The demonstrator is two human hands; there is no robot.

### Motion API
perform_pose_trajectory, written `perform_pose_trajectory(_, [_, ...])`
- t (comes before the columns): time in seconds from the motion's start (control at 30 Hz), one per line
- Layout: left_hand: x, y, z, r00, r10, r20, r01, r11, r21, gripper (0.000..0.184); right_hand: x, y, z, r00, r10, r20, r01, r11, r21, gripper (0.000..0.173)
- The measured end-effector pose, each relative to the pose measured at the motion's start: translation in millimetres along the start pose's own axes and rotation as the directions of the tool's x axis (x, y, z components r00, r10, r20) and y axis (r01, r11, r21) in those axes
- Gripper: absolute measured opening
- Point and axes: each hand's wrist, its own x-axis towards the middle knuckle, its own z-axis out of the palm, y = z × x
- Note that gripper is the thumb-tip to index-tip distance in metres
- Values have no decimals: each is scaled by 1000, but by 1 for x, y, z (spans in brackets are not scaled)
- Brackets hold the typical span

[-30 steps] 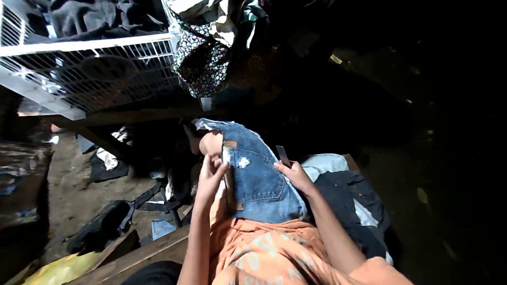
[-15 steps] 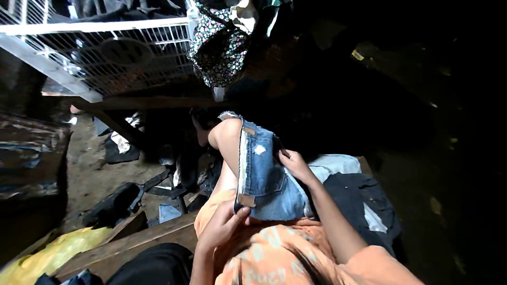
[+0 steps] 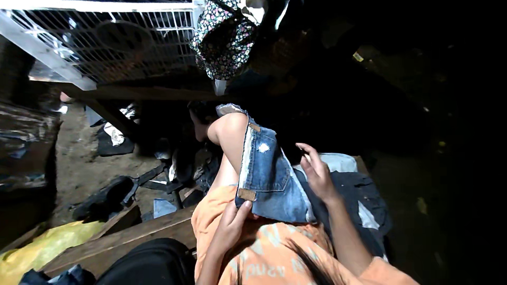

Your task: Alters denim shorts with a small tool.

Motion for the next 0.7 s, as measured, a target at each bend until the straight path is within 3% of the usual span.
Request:
perform_pose_trajectory(0.17, [6, 17, 12, 992, 63, -111, -67, 997, -38, 18, -18, -46, 9, 928, -299, 224, 300, 953, 30, 89])
perform_pose_trajectory(0.33, [12, 19, 12, 974, 192, -123, -195, 981, -6, 20, -5, -60, 24, 855, -458, 243, 462, 886, 43, 74])
perform_pose_trajectory(0.4, [15, 17, 14, 968, 173, -179, -186, 981, -55, 19, 2, -59, 33, 868, -392, 305, 344, 917, 202, 72])
perform_pose_trajectory(0.47, [18, 13, 18, 955, 56, -292, -99, 986, -135, 20, 7, -54, 47, 885, -257, 388, 126, 935, 332, 69])
perform_pose_trajectory(0.53, [21, 10, 20, 924, -80, -373, 18, 986, -167, 32, 11, -53, 58, 890, -160, 426, 2, 938, 347, 60])
perform_pose_trajectory(0.6, [21, 8, 23, 875, -129, -468, 65, 987, -149, 39, 12, -57, 62, 890, -125, 438, -29, 944, 329, 56])
perform_pose_trajectory(0.7, [23, 1, 20, 819, -58, -571, -22, 991, -131, 20, 12, -59, 61, 883, -123, 453, -12, 959, 283, 60])
